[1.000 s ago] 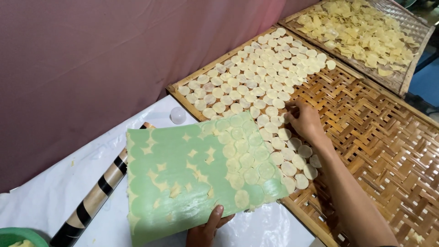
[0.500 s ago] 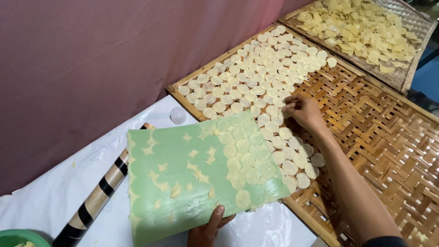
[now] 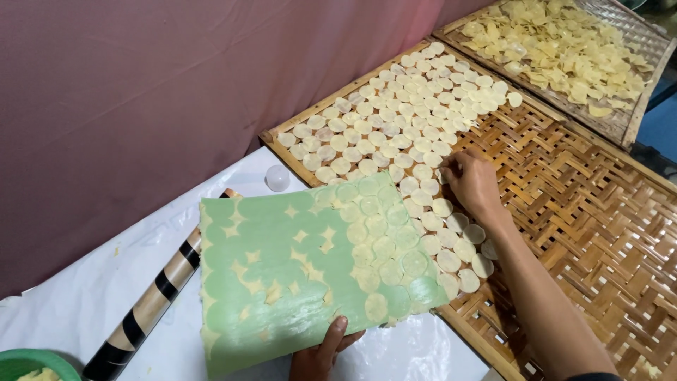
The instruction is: Preparing small dough circles by hand and with a rolling pin, then placing them on a drying tray
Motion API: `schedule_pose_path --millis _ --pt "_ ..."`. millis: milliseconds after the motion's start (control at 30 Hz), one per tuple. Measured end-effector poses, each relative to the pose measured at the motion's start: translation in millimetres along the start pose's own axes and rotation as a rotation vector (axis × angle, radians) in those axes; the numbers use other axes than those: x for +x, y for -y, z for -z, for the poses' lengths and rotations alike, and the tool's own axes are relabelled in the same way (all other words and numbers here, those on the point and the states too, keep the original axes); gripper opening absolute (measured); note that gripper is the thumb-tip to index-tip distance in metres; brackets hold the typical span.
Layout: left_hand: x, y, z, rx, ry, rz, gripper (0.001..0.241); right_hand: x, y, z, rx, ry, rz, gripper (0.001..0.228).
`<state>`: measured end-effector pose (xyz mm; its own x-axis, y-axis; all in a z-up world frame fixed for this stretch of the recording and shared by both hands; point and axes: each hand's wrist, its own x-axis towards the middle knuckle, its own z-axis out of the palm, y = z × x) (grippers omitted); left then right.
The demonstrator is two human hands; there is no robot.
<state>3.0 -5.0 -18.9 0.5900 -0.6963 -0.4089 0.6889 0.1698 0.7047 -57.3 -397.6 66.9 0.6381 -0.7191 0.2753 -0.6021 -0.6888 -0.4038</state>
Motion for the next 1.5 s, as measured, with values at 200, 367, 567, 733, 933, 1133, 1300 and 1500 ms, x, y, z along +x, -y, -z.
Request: schedule_pose_path --millis 200,367,567,733,933,1133,1300,1500 --pt "-11.1 -17.5 -14.7 0.096 -0.021 -0.024 0.044 -14.9 -1.9 0.7 -0.081 0.009 0.176 0.026" --pt "-11.6 -16.5 -12.4 0.082 0.111 -0.127 0.05 -63.6 58.9 13.8 -0.06 -0.01 0.266 0.029" --pt "-15.4 -19.6 -10.6 0.184 0.13 -0.097 0.046 -157.5 117.8 29.5 0.1 0.338 0.384 0.021" --pt "-19.3 -27.6 -16.1 0.247 0.124 -0.101 0.04 -193.7 126.9 18.3 0.027 0.271 0.374 0.024" --pt "-15.3 -16.6 -4.9 0.2 0.125 -0.053 0.042 -182.3 128.7 17.4 0.151 0.531 0.039 0.012" --pt "-12.7 -9.3 -2.4 0.149 0.037 -0.028 0.043 -184.7 134.2 32.3 0.323 0.584 -0.065 0.012" --pt "-15.2 -9.5 -3.1 0.196 0.027 -0.049 0.046 -178.8 117.4 31.0 0.465 0.567 -0.017 0.023" --pt "-17.2 -13.6 -4.4 0.149 0.121 -0.027 0.061 -182.3 131.3 52.3 0.235 0.515 -0.023 0.018"
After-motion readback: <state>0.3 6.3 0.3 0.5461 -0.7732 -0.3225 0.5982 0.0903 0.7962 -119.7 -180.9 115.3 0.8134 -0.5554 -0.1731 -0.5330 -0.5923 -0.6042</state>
